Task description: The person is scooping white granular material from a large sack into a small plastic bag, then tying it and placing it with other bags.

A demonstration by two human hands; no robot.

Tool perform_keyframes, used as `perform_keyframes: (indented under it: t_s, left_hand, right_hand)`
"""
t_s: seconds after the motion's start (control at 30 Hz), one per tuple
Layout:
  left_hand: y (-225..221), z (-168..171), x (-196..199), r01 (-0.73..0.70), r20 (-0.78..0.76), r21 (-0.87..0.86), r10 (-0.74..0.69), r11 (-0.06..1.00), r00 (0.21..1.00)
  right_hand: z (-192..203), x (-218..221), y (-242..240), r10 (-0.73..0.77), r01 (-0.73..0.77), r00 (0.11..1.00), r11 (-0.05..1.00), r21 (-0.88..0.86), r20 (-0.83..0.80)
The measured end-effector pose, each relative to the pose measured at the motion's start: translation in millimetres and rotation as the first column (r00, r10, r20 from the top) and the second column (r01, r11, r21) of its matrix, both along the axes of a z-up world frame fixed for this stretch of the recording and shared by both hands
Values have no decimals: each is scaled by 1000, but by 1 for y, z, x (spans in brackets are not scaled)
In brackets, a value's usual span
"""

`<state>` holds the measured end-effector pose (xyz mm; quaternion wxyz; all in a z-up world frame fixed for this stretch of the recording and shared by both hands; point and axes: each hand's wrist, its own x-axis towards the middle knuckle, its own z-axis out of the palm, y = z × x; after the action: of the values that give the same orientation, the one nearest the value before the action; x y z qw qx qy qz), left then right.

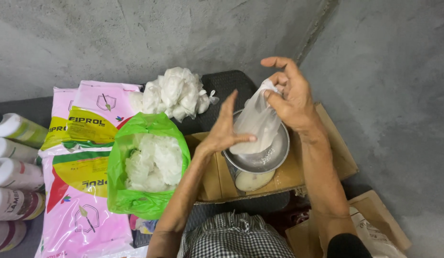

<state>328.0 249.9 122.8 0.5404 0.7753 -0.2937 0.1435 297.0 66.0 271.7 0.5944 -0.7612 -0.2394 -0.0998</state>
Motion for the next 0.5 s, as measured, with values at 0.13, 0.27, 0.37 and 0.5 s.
perform_keyframes:
  t_s: [0.13, 0.27, 0.37, 0.5]
  left_hand:
    - [-32, -32, 2, 142, -119, 27, -138, 989, 983]
    - [-76, -64, 9, 227, -283, -374, -344, 899, 895]
    - [-75, -71, 12, 262, -357, -318, -371, 911, 857]
    - [-58, -73, 24, 295, -458, -239, -375, 925, 806]
  right_hand:
    - [4, -7, 19, 129, -120, 991, 970, -213, 27]
    - [8, -14, 31, 331, -205, 932, 817, -539, 148]
    - [-4, -7, 18, 290, -164, 946, 814, -557, 145]
    - [-5, 10, -32, 47, -4, 996, 883, -469, 81]
